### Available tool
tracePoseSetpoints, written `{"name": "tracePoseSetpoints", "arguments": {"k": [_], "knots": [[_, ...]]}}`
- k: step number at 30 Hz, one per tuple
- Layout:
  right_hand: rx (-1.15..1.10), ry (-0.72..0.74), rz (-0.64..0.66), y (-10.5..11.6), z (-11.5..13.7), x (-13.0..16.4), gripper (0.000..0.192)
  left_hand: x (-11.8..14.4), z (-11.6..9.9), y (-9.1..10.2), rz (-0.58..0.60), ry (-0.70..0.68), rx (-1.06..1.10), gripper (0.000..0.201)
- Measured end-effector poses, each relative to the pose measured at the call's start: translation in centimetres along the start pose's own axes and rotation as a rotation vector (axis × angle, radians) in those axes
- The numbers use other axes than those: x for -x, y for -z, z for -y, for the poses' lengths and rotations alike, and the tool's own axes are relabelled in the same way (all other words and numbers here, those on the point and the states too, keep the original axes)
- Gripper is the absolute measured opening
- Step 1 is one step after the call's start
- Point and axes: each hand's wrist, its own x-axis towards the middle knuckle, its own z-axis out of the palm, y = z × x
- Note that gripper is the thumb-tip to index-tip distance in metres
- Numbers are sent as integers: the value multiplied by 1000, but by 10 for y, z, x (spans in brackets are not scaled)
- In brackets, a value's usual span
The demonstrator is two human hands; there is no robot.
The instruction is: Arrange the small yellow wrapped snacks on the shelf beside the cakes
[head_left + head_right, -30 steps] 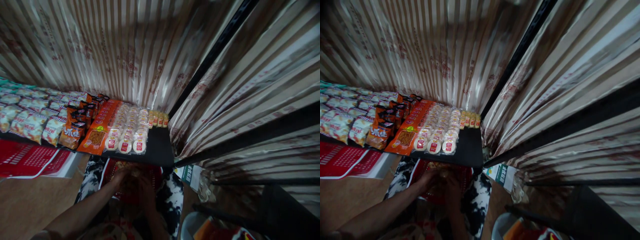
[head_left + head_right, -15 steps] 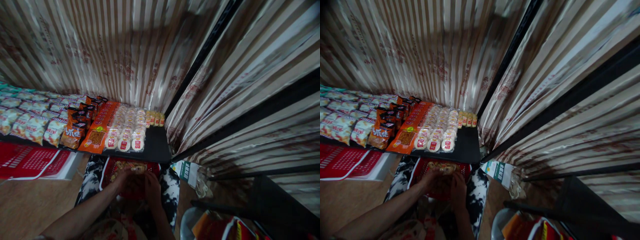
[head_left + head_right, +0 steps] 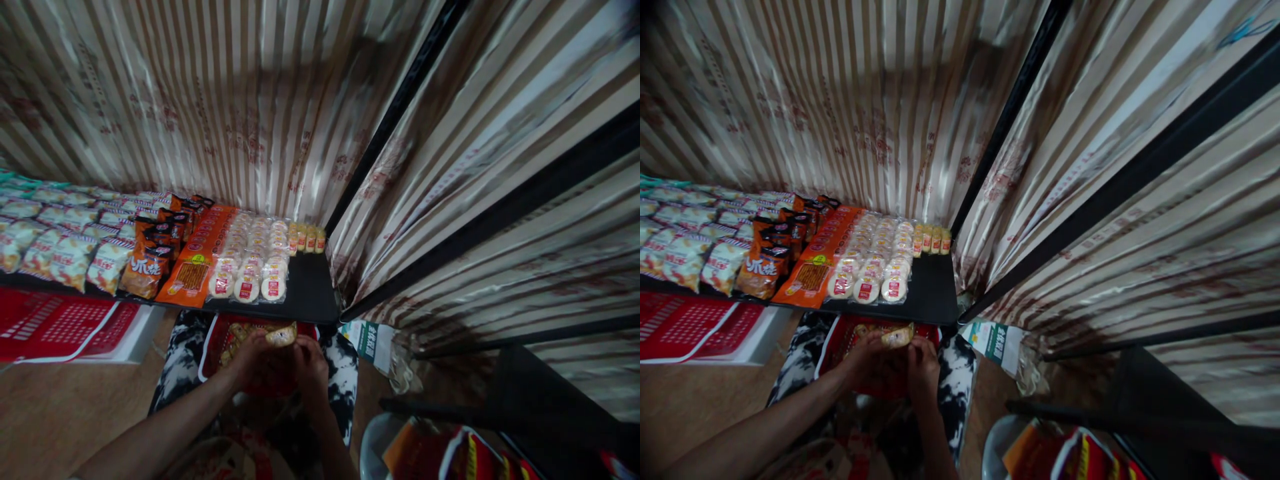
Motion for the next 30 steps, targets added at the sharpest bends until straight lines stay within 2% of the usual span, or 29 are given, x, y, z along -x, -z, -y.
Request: {"name": "tracePoseSetpoints", "arguments": {"k": [4,6,10,15,19,24,30], "knots": [[-26,-53,41,-4,-4,-2,19,5,-6,-3,-30,-3,-32,44],[-39,-36,40,-6,-7,-3,22,7,-9,-5,-22,-3,-26,48],[58,147,-8,-5,-9,-6,24,7,-11,-4,1,-46,-8,57],[209,294,68,-1,-7,-7,34,5,-12,-2,-11,-106,-58,62],[270,351,152,-2,-7,-8,37,9,-18,-4,-41,-138,-127,57],[283,405,169,-3,-11,-11,39,12,-23,-6,-38,-112,-131,46],[197,419,200,4,-7,-16,37,15,-32,-12,-92,-74,-243,36]]}}
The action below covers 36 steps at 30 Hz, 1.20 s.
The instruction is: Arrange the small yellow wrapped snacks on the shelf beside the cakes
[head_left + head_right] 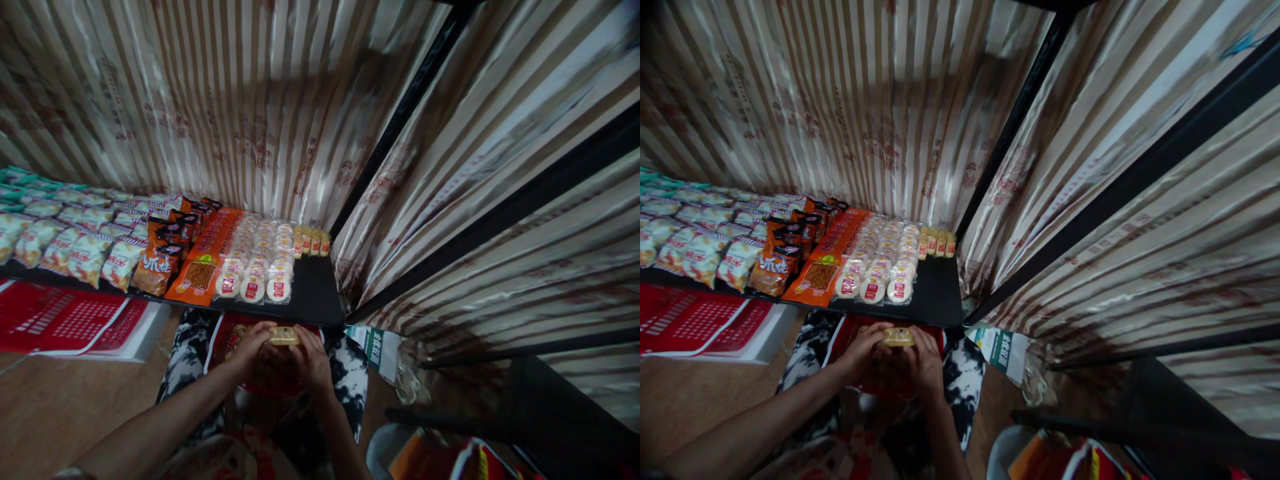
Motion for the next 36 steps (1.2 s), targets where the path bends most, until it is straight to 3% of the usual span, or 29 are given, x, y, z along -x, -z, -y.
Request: {"name": "tracePoseSetpoints", "arguments": {"k": [5,11,16,25,36], "knots": [[-95,-107,12,13,10,-8,34,2,-4,1,61,22,-48,42],[-317,-359,52,18,14,-12,34,3,-4,2,79,137,-73,56],[-407,-512,108,18,17,-14,36,3,-4,0,72,111,-54,55],[-498,-637,160,24,22,-21,46,-5,1,-5,141,-8,-88,50],[-555,-711,150,15,11,-21,48,-11,-5,-19,111,-110,-209,32]]}}
